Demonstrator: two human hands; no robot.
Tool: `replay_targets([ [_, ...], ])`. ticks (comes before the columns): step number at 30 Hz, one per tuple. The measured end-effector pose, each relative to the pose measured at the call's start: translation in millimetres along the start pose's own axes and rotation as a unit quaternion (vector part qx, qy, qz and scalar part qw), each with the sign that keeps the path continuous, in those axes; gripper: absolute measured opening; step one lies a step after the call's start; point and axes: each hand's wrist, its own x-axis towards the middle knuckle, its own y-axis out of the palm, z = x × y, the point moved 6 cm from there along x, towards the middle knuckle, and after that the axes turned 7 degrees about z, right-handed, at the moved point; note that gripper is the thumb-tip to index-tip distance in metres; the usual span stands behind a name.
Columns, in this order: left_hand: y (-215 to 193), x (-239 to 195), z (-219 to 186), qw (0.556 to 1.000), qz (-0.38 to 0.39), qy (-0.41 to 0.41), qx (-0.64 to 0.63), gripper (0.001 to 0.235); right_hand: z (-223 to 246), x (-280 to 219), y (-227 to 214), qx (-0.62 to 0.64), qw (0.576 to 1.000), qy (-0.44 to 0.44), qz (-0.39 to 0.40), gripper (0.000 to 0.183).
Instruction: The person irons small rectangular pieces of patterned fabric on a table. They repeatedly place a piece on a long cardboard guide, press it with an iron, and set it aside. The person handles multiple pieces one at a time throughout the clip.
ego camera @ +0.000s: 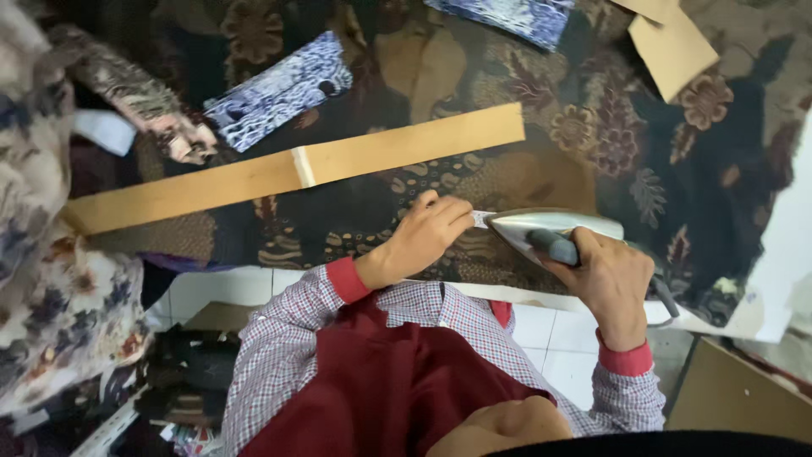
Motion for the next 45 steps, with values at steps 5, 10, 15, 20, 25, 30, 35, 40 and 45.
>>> replay_targets([
  [5, -20.8, -4.3, 24.8, 0.994, 0.009, -0.092, 0.050, 0.028, 5.6, 5.9, -0.2, 0.006, 1.000, -0.001, 0.007, 0.045],
  [10, -29.9, -3.4, 30.0, 0.993, 0.032, -0.108, 0.022, 0.026, 6.2, 4.3, -2.6, 0.003, 1.000, -0.012, -0.021, 0.041],
  [15, -31.6, -4.3, 33.2, 0.991, 0.048, -0.126, 0.007, 0.026, 8.4, 5.2, -3.6, 0.005, 1.000, -0.015, -0.016, 0.044],
  [20, -32.6, -3.7, 37.8, 0.992, 0.051, -0.118, 0.002, 0.026, 8.2, 4.9, -3.6, 0.009, 1.000, -0.008, -0.012, 0.046],
  [25, -36.5, -2.4, 44.3, 0.991, 0.060, -0.120, -0.030, 0.030, 7.6, 4.5, -2.3, 0.018, 1.000, -0.015, -0.015, 0.044],
  [30, -38.3, -1.4, 48.2, 0.990, 0.075, -0.116, -0.005, 0.022, 6.5, 4.5, -2.0, 0.024, 1.000, -0.011, -0.014, 0.046],
  [35, -39.0, -3.4, 50.8, 0.988, 0.089, -0.123, -0.014, 0.022, 7.0, 4.9, -1.5, 0.017, 1.000, -0.010, -0.010, 0.045],
  [40, -40.6, -3.0, 55.0, 0.984, 0.098, -0.143, -0.034, 0.025, 6.5, 4.9, -2.5, 0.013, 1.000, -0.009, -0.011, 0.047],
  [45, -42.1, -2.3, 55.2, 0.986, 0.085, -0.139, -0.029, 0.027, 6.5, 4.6, -1.1, 0.009, 1.000, -0.025, -0.016, 0.045],
])
